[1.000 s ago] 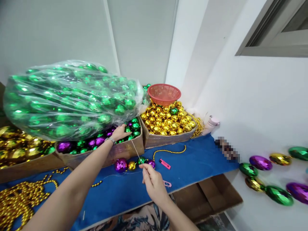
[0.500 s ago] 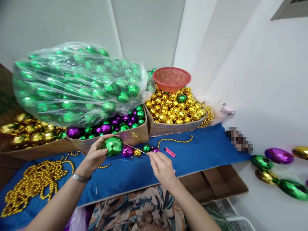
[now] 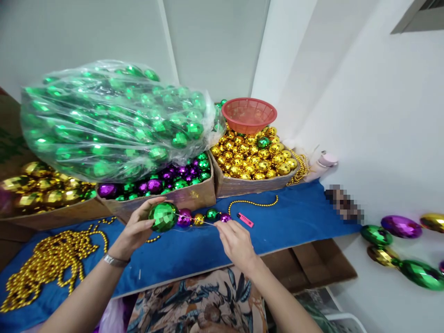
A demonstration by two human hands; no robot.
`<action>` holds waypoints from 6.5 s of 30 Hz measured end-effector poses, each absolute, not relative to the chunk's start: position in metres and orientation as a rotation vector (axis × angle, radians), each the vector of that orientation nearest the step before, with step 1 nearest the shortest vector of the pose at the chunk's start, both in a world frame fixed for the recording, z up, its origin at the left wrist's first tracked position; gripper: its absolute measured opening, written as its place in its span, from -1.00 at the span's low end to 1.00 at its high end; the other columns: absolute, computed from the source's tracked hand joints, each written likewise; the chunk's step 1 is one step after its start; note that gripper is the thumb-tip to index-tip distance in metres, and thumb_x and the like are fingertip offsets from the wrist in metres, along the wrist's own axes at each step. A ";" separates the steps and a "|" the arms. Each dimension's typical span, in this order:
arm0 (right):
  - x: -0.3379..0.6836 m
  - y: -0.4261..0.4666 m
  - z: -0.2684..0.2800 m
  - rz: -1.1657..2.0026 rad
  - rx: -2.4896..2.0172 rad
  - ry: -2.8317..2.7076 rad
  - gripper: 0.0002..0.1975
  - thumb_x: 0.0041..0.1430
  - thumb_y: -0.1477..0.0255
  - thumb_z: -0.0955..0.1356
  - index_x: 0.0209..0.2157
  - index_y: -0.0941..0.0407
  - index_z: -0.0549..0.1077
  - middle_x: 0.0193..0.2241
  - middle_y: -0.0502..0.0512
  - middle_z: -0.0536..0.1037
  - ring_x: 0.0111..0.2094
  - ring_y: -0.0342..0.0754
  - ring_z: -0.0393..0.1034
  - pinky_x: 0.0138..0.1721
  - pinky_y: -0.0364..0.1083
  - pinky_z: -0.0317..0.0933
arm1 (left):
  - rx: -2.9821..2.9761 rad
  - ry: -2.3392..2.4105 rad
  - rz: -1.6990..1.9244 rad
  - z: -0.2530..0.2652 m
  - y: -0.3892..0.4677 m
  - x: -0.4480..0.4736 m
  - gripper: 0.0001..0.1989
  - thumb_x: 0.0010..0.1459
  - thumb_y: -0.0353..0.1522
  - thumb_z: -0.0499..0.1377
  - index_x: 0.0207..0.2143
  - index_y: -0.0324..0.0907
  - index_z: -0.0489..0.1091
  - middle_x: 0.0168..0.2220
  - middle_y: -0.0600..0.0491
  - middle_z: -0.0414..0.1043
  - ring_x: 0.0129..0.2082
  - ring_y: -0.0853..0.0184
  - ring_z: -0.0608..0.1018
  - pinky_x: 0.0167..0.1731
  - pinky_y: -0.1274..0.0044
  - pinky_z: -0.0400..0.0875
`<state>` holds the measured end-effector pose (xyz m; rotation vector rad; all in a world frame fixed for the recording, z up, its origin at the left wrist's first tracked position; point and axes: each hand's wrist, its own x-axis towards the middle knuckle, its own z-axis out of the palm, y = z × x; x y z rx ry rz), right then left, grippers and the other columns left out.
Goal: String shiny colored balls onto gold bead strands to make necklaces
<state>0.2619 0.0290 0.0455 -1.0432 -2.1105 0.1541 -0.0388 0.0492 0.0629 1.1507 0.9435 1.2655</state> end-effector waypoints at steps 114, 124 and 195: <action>0.239 0.018 -0.001 0.720 -1.099 -1.870 -0.74 0.36 0.41 0.18 -0.16 0.09 0.48 -0.23 0.12 0.58 -0.19 -0.02 0.49 -0.16 -0.11 0.31 | 1.356 1.328 1.593 0.076 0.022 -0.008 -0.28 -0.09 -0.31 0.39 0.14 -0.06 0.23 0.17 -0.07 0.27 0.13 0.11 0.38 0.10 0.34 0.31; 0.243 0.023 0.044 0.145 -0.956 -2.185 -0.72 0.34 0.52 0.17 -0.08 0.13 0.46 -0.40 0.12 0.52 -0.39 -0.05 0.37 -0.33 -0.08 0.24 | 1.752 1.492 1.516 0.068 0.020 -0.008 -0.29 -0.08 -0.37 0.39 0.14 -0.06 0.27 0.16 -0.06 0.28 0.19 0.06 0.30 0.20 0.21 0.14; 0.229 0.045 0.107 -0.659 -0.830 -2.695 -0.95 0.28 0.46 0.30 -0.25 0.11 0.39 -0.33 0.04 0.45 -0.35 -0.05 0.25 -0.40 -0.05 0.00 | 2.199 1.360 0.728 0.037 0.017 -0.007 -0.44 -0.08 -0.25 0.33 0.04 -0.03 0.42 0.00 -0.09 0.40 -0.08 0.07 0.48 -0.05 0.25 0.38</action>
